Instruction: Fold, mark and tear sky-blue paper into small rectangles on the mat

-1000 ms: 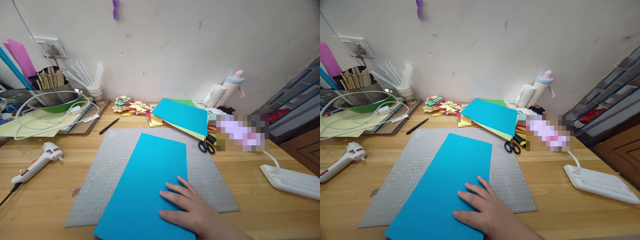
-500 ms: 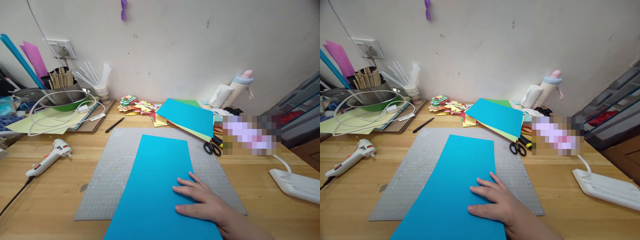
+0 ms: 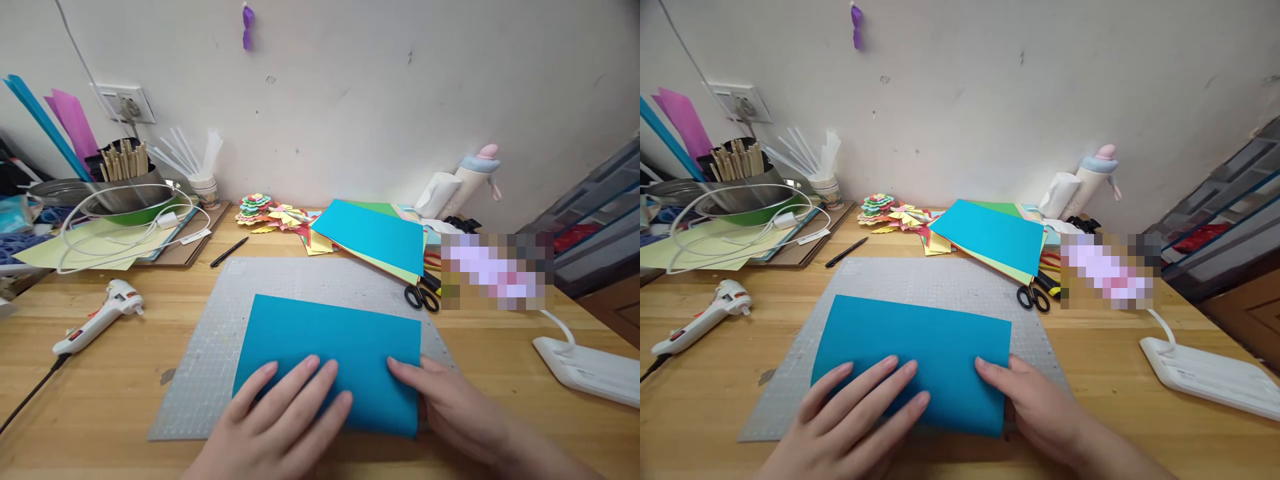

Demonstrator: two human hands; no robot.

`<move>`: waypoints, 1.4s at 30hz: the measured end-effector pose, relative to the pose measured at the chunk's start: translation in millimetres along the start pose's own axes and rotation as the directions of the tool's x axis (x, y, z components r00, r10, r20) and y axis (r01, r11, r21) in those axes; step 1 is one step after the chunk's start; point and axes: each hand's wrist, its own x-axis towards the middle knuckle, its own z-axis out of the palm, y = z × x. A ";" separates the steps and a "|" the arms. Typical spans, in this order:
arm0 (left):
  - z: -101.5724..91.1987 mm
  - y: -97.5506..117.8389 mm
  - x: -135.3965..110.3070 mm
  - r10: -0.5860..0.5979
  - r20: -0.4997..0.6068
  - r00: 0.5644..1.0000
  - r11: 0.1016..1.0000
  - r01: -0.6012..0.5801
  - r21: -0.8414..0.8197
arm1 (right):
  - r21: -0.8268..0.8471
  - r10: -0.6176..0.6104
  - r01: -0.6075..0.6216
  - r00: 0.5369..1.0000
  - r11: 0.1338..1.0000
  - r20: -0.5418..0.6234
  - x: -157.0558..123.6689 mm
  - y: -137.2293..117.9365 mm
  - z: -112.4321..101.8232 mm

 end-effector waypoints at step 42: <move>30.6 -10.9 19.3 -0.075 0.393 0.917 0.979 0.143 -0.148 | -0.916 -0.302 0.397 0.881 0.056 0.363 60.2 -34.0 -13.1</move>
